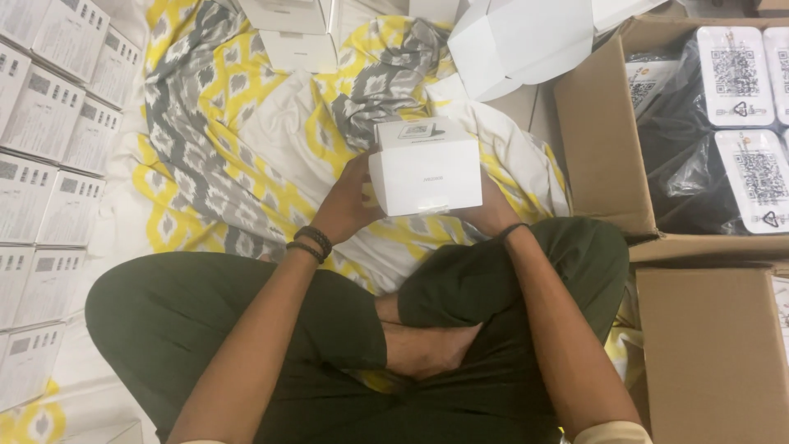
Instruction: Placing QR-coded devices into small individual boxes and organizing the boxed items into larger shipping containers.
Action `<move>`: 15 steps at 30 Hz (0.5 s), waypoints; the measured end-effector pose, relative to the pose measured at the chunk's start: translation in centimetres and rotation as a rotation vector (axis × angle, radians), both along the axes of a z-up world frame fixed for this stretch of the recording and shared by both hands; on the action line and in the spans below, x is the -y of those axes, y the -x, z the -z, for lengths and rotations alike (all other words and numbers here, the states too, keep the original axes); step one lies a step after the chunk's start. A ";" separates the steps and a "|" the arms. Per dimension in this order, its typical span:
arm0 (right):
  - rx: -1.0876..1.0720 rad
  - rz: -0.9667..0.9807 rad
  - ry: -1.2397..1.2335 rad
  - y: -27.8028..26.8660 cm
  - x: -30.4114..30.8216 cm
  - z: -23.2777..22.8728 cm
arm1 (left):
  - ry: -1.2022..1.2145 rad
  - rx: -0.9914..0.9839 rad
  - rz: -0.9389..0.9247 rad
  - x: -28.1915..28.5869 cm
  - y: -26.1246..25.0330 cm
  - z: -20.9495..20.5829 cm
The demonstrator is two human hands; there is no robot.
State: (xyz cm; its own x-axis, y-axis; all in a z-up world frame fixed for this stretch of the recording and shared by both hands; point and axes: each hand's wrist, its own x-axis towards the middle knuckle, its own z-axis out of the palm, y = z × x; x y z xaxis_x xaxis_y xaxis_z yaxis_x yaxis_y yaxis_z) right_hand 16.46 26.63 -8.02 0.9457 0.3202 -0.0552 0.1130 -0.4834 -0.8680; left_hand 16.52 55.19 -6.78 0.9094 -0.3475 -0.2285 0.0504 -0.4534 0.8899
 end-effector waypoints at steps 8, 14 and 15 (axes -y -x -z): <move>0.136 -0.067 0.011 0.9 3.0 -5.1 | 0.101 0.241 0.047 -1.0 0.0 -3.2; -0.067 0.266 0.139 1.3 5.0 -4.9 | 0.063 0.246 0.070 -1.8 -0.4 -3.3; -0.067 0.267 0.141 1.3 4.3 -5.7 | 0.065 0.246 0.071 -1.6 -0.4 -3.4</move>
State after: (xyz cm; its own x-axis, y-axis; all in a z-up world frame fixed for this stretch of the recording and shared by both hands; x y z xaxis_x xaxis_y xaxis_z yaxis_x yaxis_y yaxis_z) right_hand 15.12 22.28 -2.30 0.9882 0.0452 -0.1462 -0.0895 -0.6042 -0.7918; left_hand 16.93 56.82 -3.36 0.9076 -0.4194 0.0212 -0.2009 -0.3894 0.8989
